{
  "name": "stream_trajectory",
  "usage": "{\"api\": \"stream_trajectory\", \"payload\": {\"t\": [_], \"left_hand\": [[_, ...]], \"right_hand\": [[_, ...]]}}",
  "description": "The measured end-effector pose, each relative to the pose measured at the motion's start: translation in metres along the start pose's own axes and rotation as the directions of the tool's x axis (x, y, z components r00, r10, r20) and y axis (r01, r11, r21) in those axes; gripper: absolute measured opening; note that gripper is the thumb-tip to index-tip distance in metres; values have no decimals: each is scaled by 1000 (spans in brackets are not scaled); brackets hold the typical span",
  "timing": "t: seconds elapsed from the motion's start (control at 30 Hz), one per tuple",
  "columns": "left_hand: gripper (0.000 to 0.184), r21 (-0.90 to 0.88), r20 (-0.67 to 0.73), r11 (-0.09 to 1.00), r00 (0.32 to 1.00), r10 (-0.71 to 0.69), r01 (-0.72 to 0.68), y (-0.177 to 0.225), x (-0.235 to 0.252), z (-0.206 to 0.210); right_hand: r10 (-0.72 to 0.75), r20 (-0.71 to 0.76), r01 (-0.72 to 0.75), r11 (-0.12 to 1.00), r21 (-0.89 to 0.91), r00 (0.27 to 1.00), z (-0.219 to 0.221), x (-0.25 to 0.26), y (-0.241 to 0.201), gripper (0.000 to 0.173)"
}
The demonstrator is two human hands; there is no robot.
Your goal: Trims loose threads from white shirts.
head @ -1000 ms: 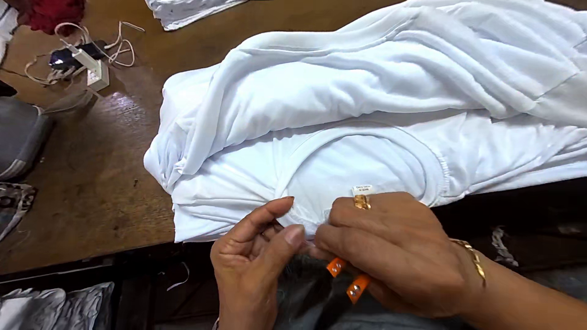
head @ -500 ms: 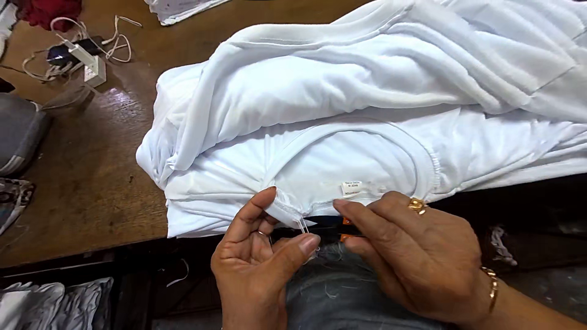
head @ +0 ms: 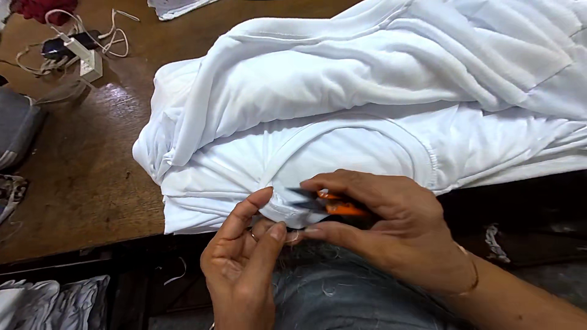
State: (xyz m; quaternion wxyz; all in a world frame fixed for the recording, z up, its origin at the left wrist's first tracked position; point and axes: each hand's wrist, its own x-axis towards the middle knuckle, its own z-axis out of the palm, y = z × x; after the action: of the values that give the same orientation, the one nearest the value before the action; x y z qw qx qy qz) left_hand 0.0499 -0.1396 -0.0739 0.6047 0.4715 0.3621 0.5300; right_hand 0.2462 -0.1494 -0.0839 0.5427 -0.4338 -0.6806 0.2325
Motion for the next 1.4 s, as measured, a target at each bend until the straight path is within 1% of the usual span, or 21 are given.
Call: {"api": "stream_trajectory", "payload": {"t": [0.07, 0.1, 0.17, 0.23, 0.27, 0.33, 0.4, 0.47, 0.5, 0.57, 0.63, 0.9, 1.03, 1.2, 1.23, 1.27, 1.3, 1.33, 1.37, 1.4], "left_hand": [[34, -11, -14, 1000, 1000, 19, -19, 0, 1, 2], [34, -19, -31, 1000, 999, 15, -16, 0, 1, 3], [36, -34, -82, 999, 996, -23, 21, -2, 1, 6], [43, -22, -106, 998, 993, -54, 52, -4, 1, 8], [47, -18, -112, 998, 992, -58, 56, -6, 1, 8], [54, -33, -93, 997, 993, -67, 64, -8, 1, 7], [59, -47, -52, 996, 996, -73, 70, -6, 0, 6], [63, -47, -40, 996, 996, -78, 76, -2, -1, 6], [64, -57, -37, 995, 996, -80, 78, 0, -3, 6], [67, -76, -39, 993, 995, -90, 87, 2, -5, 7], [69, -81, -44, 993, 995, -95, 91, 2, -5, 8], [70, -94, -55, 989, 991, -119, 114, 5, -8, 11], [70, -91, -73, 989, 989, -126, 119, 6, -8, 14], [72, -27, -77, 993, 991, -113, 111, 5, -10, 17], [71, -22, -80, 994, 990, -112, 110, 5, -11, 17], [70, -12, -85, 995, 991, -104, 104, 5, -11, 18], [68, 7, -89, 996, 992, -88, 89, 4, -11, 18], [67, 34, -91, 997, 994, -59, 63, 3, -10, 19], [65, 64, -86, 998, 996, -14, 20, -1, -9, 20], [65, 90, -71, 996, 997, 29, -22, -5, -7, 20]], "right_hand": [[-159, -9, 157, 982, -107, 987, 7, 3, 0, 16], [-230, 14, 229, 956, -183, 973, 7, 3, -2, 15], [-349, 105, 364, 876, -317, 931, 8, -2, -7, 18], [-424, 185, 463, 803, -376, 886, 10, -10, -7, 19], [-442, 207, 488, 785, -382, 873, 10, -13, -6, 21], [-427, 215, 478, 796, -372, 878, 9, -19, -3, 21], [-317, 184, 366, 838, -406, 930, 2, -25, -2, 24], [-209, 134, 248, 836, -490, 969, -8, -29, 0, 43], [-186, 115, 218, 817, -534, 976, -13, -31, 3, 49], [-200, 78, 206, 777, -594, 977, -18, -35, 9, 46], [-238, 71, 230, 750, -620, 969, -16, -37, 10, 41], [-346, 74, 322, 749, -579, 935, 0, -26, 8, 32], [-357, 59, 323, 746, -582, 932, 2, -23, 8, 32], [-333, 73, 302, 714, -632, 940, 2, -22, 7, 28], [-305, 68, 281, 737, -615, 950, 1, -20, 7, 28], [-261, 50, 242, 787, -568, 964, -1, -17, 6, 28], [-188, 10, 171, 869, -465, 982, -5, -14, 5, 28], [-72, -37, 58, 955, -292, 997, -9, -13, 4, 28], [90, -75, -95, 993, -66, 993, -14, -13, 1, 31], [260, -92, -242, 955, 173, 961, -17, -12, -1, 36]]}}
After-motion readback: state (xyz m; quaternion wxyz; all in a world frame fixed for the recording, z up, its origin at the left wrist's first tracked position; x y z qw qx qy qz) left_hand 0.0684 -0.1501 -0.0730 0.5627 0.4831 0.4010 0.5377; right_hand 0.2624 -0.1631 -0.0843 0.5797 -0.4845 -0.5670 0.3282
